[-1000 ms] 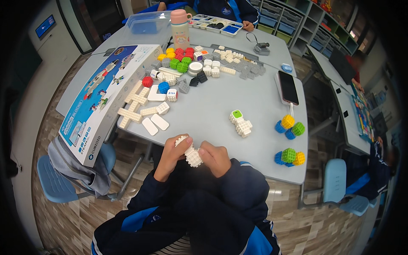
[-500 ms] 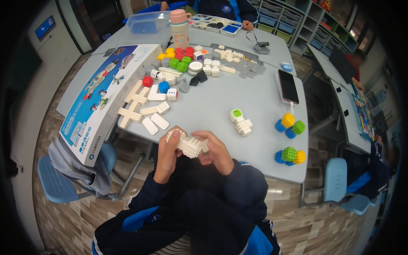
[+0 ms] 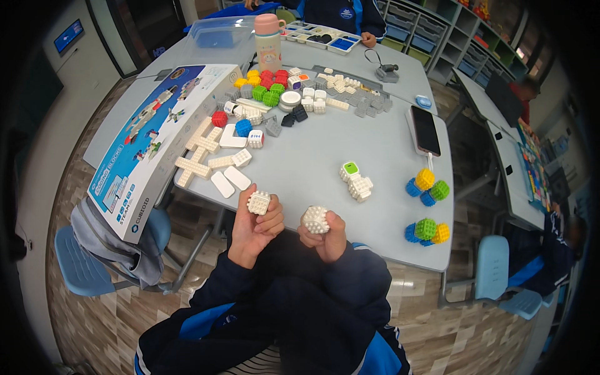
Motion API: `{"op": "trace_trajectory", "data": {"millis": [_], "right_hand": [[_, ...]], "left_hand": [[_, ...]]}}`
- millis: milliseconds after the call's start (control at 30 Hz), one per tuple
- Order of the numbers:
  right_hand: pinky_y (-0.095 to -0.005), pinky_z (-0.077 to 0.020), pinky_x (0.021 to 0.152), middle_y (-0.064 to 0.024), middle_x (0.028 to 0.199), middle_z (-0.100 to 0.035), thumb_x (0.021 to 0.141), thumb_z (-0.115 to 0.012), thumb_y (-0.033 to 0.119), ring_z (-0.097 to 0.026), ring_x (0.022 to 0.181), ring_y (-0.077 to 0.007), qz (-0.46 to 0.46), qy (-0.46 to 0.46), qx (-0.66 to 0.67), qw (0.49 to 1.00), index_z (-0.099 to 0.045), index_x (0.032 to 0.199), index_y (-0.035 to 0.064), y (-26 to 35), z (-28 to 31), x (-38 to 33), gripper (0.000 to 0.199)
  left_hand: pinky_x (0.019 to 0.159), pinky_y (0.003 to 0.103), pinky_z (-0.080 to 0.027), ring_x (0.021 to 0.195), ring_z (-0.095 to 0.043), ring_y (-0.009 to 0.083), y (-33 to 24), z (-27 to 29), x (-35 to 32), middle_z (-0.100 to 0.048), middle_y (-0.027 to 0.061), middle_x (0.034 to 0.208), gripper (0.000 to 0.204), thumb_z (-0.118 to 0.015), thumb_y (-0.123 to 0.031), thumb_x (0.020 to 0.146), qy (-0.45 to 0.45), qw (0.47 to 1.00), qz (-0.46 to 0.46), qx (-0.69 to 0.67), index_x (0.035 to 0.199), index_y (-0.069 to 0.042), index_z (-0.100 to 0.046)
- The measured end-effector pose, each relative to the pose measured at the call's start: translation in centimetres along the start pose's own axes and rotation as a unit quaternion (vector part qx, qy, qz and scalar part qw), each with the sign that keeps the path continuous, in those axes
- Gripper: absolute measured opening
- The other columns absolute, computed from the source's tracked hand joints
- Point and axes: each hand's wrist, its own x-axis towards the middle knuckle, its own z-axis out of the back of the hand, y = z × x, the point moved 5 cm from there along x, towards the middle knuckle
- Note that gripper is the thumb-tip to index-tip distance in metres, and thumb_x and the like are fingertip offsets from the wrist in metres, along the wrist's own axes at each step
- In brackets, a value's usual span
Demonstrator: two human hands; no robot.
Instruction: The person assembles colorful interlocking plastic blocks into small structures on a table. They pick up blocks, align them, and snap them together, occasionally adjusting the assembled pieces. The person also handles white rectangular blocks and a small black component, integrating them into the build.
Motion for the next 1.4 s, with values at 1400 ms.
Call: {"op": "trace_trajectory", "data": {"millis": [1400], "right_hand": [[-0.0381,-0.0485,0.047,-0.015,0.059,-0.058,0.085,-0.068,0.025,-0.063,0.051,-0.0322,0.21,-0.131,-0.679,0.691,-0.051,0.083,0.0011,-1.1,-4.7,1.8,0.029]], "left_hand": [[0.059,0.023,-0.042,0.063,-0.051,0.0083,0.2,0.3,-1.9,-0.052,0.0011,0.072,0.042,-0.033,-0.041,0.106,-0.146,0.894,-0.254,0.339,0.092,-0.006,-0.052]]}}
